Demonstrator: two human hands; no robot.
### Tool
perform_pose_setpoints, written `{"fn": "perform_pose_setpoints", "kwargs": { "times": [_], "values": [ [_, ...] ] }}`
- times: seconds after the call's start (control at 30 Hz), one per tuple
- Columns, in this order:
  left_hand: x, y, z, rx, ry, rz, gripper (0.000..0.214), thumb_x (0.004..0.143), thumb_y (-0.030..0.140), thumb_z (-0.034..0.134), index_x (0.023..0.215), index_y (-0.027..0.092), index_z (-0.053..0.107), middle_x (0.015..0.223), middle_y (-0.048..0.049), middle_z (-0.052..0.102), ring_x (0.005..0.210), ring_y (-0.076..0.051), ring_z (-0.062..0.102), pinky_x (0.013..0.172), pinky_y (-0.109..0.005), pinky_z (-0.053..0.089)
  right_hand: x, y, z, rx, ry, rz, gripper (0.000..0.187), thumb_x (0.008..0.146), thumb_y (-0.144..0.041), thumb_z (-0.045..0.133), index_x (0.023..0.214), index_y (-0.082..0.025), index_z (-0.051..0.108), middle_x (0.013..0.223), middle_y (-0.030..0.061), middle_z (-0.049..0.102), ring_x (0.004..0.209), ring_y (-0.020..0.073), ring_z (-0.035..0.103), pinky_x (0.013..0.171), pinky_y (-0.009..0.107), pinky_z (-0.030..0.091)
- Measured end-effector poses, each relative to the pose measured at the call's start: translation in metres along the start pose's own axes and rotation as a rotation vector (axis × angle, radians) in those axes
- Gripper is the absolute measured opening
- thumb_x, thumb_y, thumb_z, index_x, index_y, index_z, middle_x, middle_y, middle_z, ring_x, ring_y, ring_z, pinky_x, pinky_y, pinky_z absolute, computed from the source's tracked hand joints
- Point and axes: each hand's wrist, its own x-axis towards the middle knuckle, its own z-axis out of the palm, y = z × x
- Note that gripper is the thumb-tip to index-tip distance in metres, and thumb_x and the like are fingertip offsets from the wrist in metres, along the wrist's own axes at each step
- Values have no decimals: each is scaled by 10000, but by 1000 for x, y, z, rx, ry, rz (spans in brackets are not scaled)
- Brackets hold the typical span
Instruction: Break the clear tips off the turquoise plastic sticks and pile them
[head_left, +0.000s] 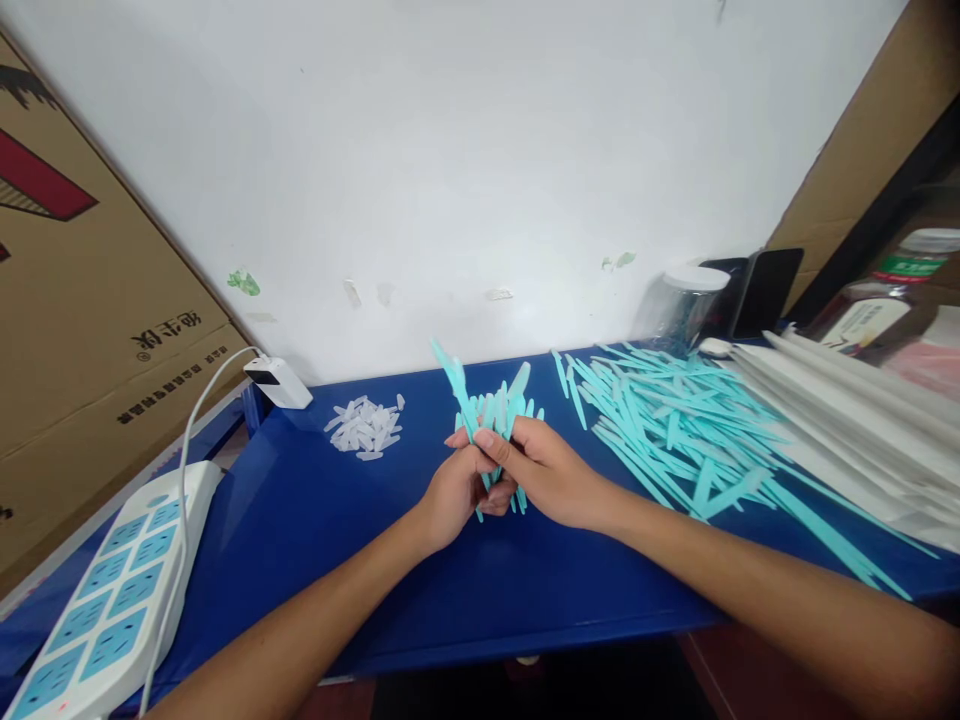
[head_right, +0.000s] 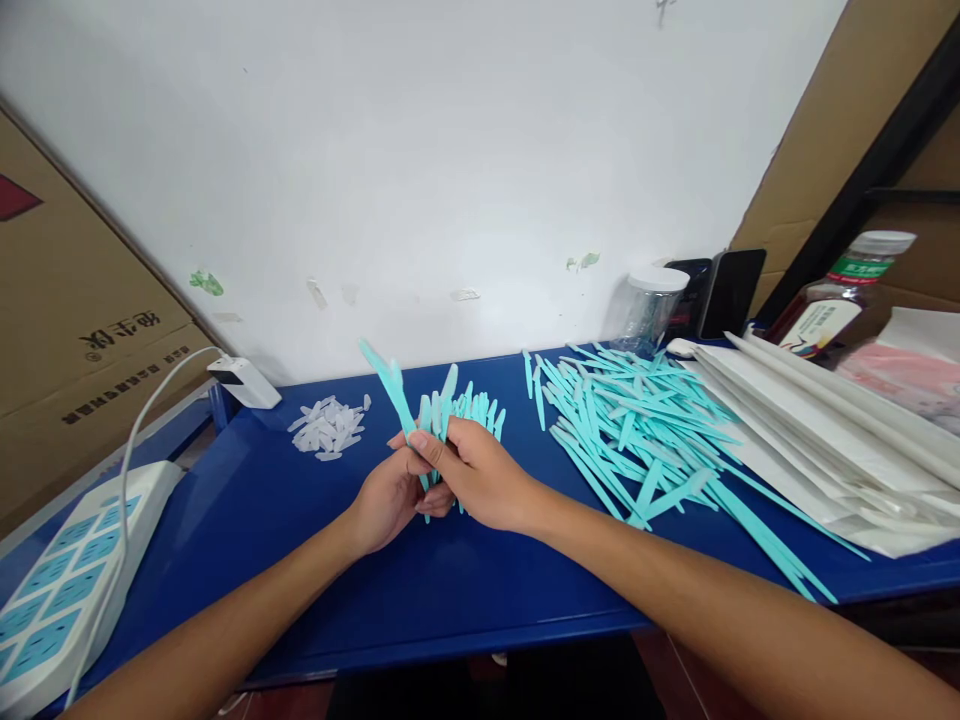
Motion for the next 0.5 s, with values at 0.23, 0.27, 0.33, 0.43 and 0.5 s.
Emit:
{"fn": "perform_pose_setpoints", "kwargs": {
  "times": [0.23, 0.27, 0.33, 0.43, 0.5],
  "values": [
    [4, -1, -4, 259, -79, 171, 177, 832, 296, 497, 736, 188, 599, 776, -66, 652, 779, -218, 618, 752, -357, 503, 2, -3, -7, -189, 73, -87, 567, 1044, -646, 454, 1089, -165, 749, 688, 17, 651, 478, 123, 586, 438, 242, 463],
    [3, 1, -6, 382, -46, 235, 214, 893, 307, 504, 771, 187, 631, 859, -73, 683, 861, -229, 635, 815, -365, 510, 3, -5, -10, -208, 121, -132, 562, 1046, -640, 457, 1032, -161, 751, 704, 27, 662, 531, 130, 599, 479, 246, 478],
    [1, 8, -12, 635, 83, 373, 294, 991, 356, 512, 820, 188, 682, 954, -75, 711, 959, -235, 643, 903, -369, 499, 5, -9, -17, -223, 229, -235, 535, 1043, -630, 481, 954, -162, 727, 790, 53, 702, 689, 158, 659, 621, 264, 538],
    [0, 21, -27, 761, 371, 529, 387, 1041, 473, 507, 844, 191, 685, 834, -49, 685, 822, -200, 639, 786, -329, 506, 6, -18, -30, -246, 261, -268, 524, 1043, -645, 466, 936, -173, 668, 724, 29, 674, 686, 162, 673, 673, 275, 544],
    [2, 30, -38, 675, 468, 595, 383, 1043, 531, 502, 912, 201, 646, 761, -16, 640, 666, -162, 593, 624, -289, 473, 5, -21, -38, -284, 171, -201, 531, 1038, -663, 456, 931, -179, 645, 588, -33, 560, 508, 125, 567, 542, 251, 467]
  ]
}}
